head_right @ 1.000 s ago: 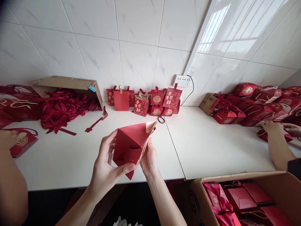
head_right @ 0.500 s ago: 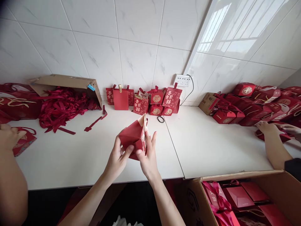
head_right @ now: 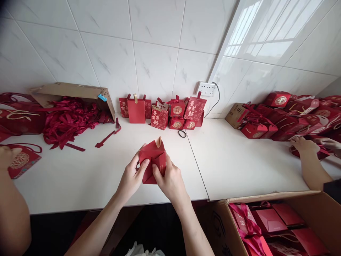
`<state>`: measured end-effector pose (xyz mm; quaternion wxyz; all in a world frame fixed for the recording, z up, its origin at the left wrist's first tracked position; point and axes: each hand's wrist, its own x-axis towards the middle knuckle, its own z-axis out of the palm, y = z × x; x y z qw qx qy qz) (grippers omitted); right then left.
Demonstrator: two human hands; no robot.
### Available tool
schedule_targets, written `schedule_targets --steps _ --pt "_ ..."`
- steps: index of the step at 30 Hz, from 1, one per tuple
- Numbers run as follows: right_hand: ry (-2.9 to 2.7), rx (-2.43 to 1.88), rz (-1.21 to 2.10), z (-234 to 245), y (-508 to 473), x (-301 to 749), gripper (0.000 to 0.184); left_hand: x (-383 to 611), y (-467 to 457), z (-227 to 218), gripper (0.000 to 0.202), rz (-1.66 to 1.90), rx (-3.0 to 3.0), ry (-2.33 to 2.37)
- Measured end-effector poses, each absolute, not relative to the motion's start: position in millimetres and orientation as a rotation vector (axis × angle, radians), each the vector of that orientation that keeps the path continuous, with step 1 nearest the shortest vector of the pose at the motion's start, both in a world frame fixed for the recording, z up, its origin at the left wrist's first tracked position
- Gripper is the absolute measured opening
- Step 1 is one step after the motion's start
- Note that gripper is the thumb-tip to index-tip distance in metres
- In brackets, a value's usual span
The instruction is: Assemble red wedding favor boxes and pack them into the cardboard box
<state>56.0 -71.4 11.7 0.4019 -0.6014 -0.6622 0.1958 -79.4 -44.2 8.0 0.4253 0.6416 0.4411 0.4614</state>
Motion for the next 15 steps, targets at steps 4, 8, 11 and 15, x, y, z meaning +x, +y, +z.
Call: schedule_targets --steps 4,8,11,15 --pt "-1.682 -1.548 0.432 10 -71 56 0.022 -79 -44 6 0.052 1.136 1.603 1.095" --pt "-1.659 -1.598 0.322 5 -69 55 0.027 -79 -43 3 0.051 1.113 1.636 1.104" --pt "-1.656 -1.633 0.207 2 -68 55 0.036 -79 -43 1 0.050 1.086 1.665 1.138" --pt "-1.678 -1.651 0.222 2 -67 54 0.041 -81 -43 2 0.049 1.063 1.700 1.188"
